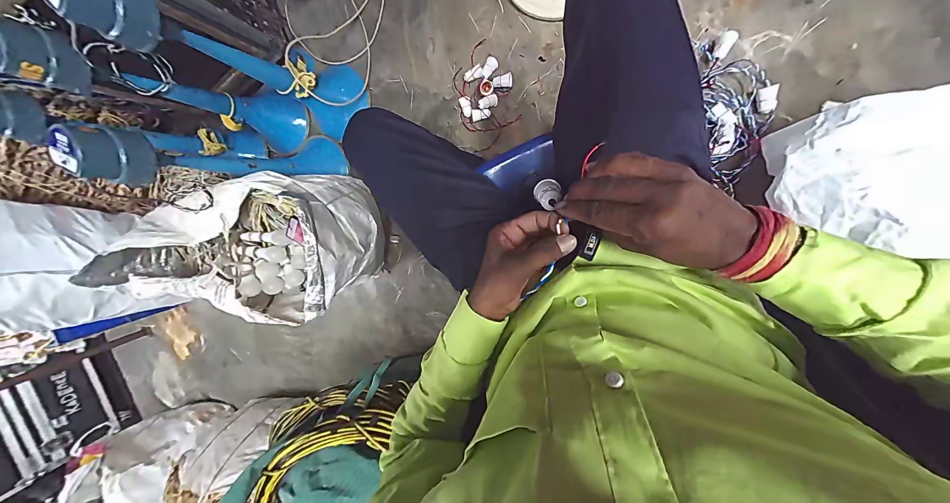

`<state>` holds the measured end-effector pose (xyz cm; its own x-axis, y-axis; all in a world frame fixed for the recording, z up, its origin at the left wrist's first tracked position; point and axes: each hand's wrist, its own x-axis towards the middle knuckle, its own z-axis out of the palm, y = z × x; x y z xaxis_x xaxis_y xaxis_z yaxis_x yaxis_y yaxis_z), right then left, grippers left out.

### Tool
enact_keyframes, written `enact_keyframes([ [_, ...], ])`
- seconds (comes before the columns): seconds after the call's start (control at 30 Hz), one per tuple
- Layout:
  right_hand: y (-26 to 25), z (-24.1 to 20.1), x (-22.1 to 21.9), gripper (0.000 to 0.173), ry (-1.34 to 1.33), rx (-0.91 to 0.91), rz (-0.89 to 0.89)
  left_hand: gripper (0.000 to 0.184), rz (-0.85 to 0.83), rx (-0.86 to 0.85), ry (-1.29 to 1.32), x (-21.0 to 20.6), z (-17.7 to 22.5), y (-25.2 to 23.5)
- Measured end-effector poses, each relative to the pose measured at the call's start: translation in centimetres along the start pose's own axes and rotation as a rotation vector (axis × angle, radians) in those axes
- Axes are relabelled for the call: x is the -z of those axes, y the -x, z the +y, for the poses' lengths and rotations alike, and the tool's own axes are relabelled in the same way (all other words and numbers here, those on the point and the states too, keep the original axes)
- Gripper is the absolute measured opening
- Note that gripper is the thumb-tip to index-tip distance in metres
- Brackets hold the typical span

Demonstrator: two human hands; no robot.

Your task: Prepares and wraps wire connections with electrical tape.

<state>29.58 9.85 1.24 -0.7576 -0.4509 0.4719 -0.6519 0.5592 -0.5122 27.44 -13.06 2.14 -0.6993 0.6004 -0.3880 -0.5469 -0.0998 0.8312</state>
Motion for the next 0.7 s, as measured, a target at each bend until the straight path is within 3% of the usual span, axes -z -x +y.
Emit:
enact_keyframes([
  [0.3, 0.1, -0.4, 0.5, 0.026, 0.064, 0.024, -0.007, 0.012, 0.152, -0.513, -0.684, -0.8, -0.4, 0.0],
  [0.5, 0.4, -0.8, 0.3, 0.026, 0.044, 0.0, -0.027, 0.021, 0.266, -0.761, -1.179, -1.4, -0.8, -0.1],
  [0.6, 0.8, -0.9, 0.1, 0.026, 0.024, -0.011, -0.026, 0.023, 0.24, -0.641, -1.113, -1.6, -0.8, 0.0],
  [0.7, 0.9, -1.0, -0.1, 0.026, 0.023, 0.016, -0.003, 0.027, 0.211, -0.29, -0.678, -1.4, -0.7, 0.1],
])
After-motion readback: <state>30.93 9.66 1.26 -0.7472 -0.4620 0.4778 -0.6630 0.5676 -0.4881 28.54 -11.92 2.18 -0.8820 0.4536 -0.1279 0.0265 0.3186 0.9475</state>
